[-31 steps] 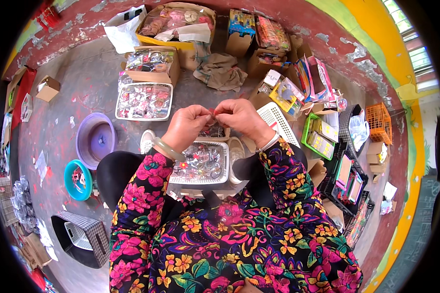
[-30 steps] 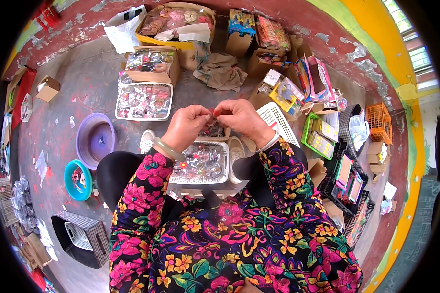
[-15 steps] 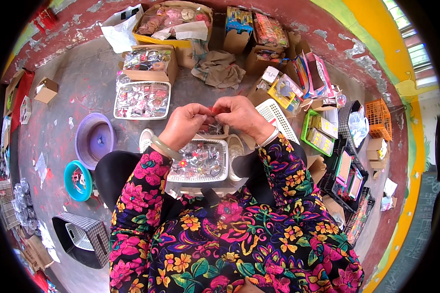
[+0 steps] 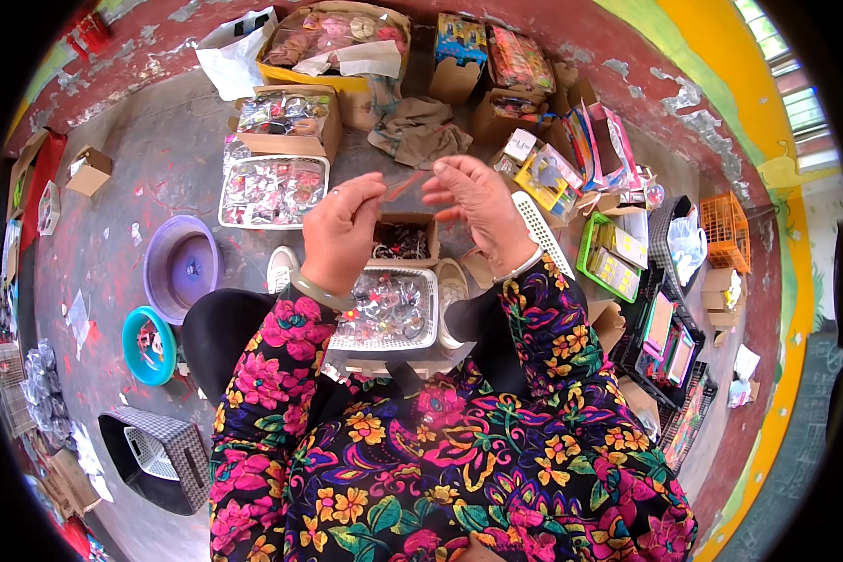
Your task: The person sits on the floor and repeatedly picks up small jewelry items, such as rings and earrings, from a white basket. They place each item into a small clear plastic bag, seal it, and then place the packaged item into a cardboard box.
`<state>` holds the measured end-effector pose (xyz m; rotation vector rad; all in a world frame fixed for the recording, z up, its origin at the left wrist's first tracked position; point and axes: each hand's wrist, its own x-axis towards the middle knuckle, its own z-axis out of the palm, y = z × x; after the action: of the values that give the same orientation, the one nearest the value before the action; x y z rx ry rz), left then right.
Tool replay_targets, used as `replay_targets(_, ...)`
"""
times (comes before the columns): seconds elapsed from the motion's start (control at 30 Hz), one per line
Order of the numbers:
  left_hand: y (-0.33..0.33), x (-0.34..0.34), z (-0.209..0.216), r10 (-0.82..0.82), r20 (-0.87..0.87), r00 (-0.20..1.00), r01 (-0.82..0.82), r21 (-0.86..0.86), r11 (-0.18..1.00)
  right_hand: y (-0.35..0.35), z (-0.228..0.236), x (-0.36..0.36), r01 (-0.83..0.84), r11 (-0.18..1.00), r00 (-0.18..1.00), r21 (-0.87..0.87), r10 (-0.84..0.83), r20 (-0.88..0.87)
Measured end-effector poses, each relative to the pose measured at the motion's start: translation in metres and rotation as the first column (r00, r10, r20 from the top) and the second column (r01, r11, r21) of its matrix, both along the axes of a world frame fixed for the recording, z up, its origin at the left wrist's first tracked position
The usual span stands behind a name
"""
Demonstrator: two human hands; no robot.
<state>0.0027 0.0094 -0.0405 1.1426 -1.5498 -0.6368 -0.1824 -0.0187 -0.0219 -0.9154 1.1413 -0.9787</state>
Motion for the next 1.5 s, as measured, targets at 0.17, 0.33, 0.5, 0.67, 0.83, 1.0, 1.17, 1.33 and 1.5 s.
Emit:
replay_targets(0.17,0.002,-0.002,0.004,0.021,0.296,0.955,0.089,-0.355,0.931,0.005,-0.001,0.011,-0.27,0.944,0.906,0.192,0.181,0.381)
replay_targets(0.33,-0.003,-0.003,0.002,0.051,0.295,0.954,0.077,-0.407,0.91,0.001,-0.008,0.004,-0.274,0.955,0.924,0.109,0.231,0.303)
replay_targets(0.5,-0.004,0.001,-0.003,0.037,0.337,0.941,0.111,-0.409,0.906,0.006,0.002,0.007,-0.261,0.955,0.946,0.143,0.224,0.233)
replay_targets(0.67,-0.004,-0.002,-0.003,0.024,0.393,0.919,0.148,-0.403,0.903,0.005,-0.006,0.009,-0.253,0.957,0.958,0.144,0.226,0.177)
replay_targets(0.83,-0.002,0.0,-0.002,0.012,0.445,0.896,0.145,-0.317,0.937,0.006,0.003,0.005,-0.135,0.989,0.991,0.062,0.136,-0.005)
replay_targets(1.0,-0.003,0.003,-0.007,-0.155,-0.109,0.982,0.188,0.446,0.875,0.0,0.011,0.0,-0.172,0.941,0.973,-0.292,0.116,-0.199)
replay_targets(1.17,-0.005,0.005,0.0,-0.129,-0.525,0.841,0.47,0.594,0.653,-0.003,-0.001,-0.001,-0.404,0.855,0.912,-0.326,0.348,-0.218)
replay_targets(1.33,-0.003,0.009,-0.003,-0.166,-0.606,0.778,0.564,0.557,0.609,-0.005,0.008,-0.007,-0.279,0.942,0.953,-0.188,0.247,-0.177)
replay_targets(1.5,-0.003,0.008,0.003,-0.184,-0.614,0.767,0.598,0.582,0.551,0.0,0.012,-0.007,-0.409,0.91,0.908,-0.062,0.4,-0.125)
